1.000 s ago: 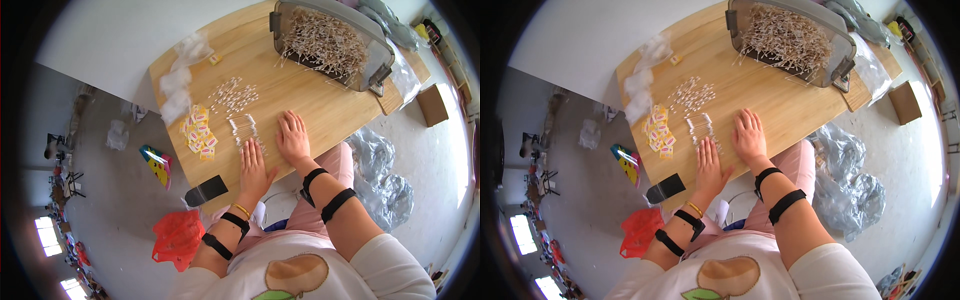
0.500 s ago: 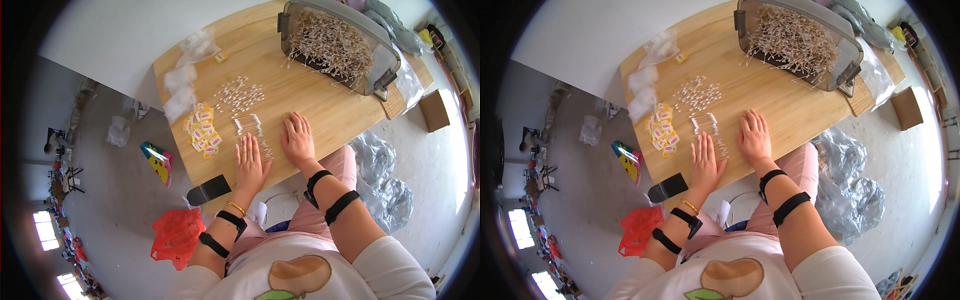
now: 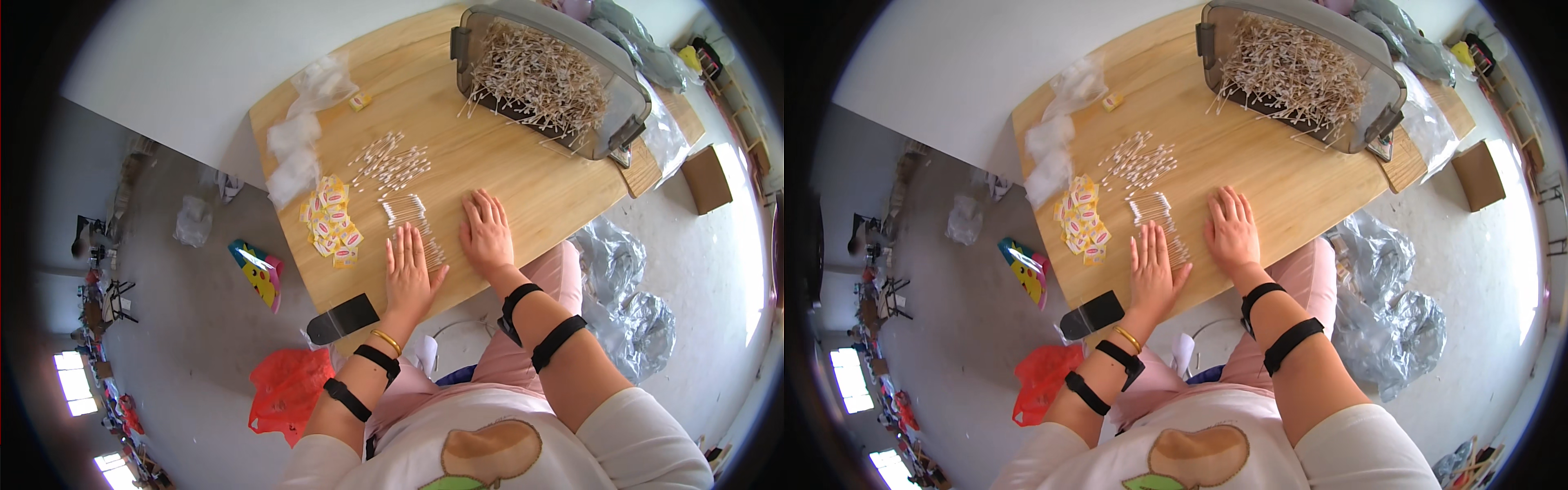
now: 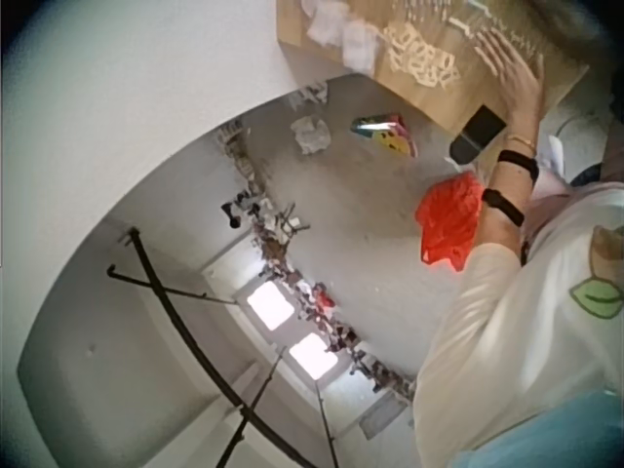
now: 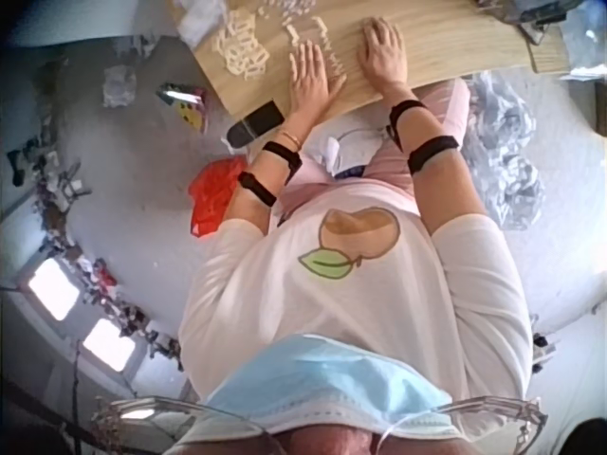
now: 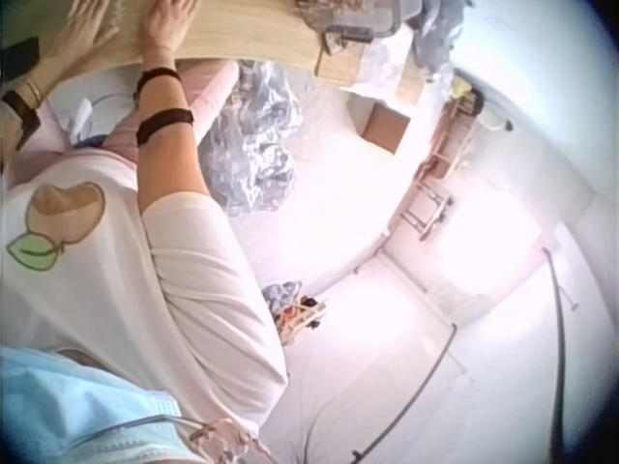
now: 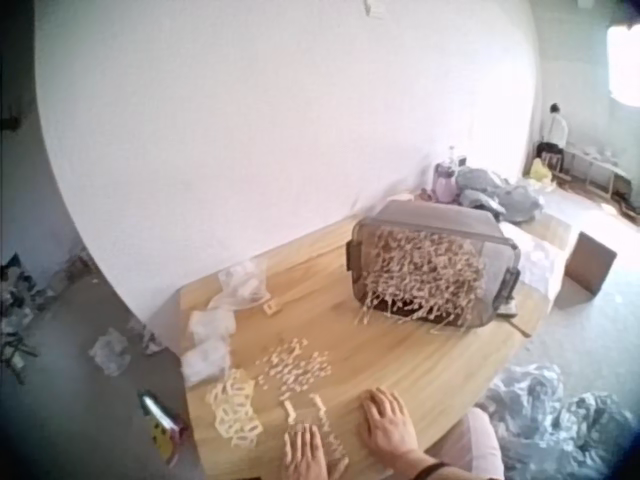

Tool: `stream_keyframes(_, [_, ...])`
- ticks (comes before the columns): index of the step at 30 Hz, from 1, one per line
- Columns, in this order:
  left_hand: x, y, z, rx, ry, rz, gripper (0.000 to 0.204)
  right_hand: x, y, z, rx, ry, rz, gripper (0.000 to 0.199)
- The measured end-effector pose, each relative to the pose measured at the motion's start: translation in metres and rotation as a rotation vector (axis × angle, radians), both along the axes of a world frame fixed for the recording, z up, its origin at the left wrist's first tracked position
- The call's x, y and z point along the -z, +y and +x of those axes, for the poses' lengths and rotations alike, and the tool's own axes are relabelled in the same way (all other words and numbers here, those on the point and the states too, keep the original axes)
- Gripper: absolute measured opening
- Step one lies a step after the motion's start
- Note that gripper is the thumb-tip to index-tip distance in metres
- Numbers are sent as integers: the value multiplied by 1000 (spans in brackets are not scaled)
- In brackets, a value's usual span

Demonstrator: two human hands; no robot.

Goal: Arranging cotton swabs and packaging them into small plastic bags.

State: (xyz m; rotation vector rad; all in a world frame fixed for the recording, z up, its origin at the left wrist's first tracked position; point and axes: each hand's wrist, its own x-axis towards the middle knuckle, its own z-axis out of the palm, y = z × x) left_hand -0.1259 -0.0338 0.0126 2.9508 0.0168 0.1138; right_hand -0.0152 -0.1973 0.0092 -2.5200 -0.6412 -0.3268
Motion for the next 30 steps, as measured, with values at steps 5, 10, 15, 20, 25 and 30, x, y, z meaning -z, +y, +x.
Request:
stream_keyframes(5, [-10,5,29,-48,-116,-42,92,-3,-3,-2,-2,22,-2,48])
stream_keyframes(10, [-2,14,41,-72,24,-8,93,-1,1,-2,-6,30,2,47])
stream_keyframes(15, [3,4,24,-58,52,-15,93,-4,-1,-2,5,37,11,47])
stream_keyframes(20, [-7,10,59,-89,-20,-30,92,-4,-2,-2,-5,38,16,49])
stream_keyframes(25, [1,26,68,-71,49,17,90,-3,1,-2,-9,30,35,49])
stream_keyframes(30, [1,14,58,-75,60,65,94,-1,-1,-2,11,10,14,43])
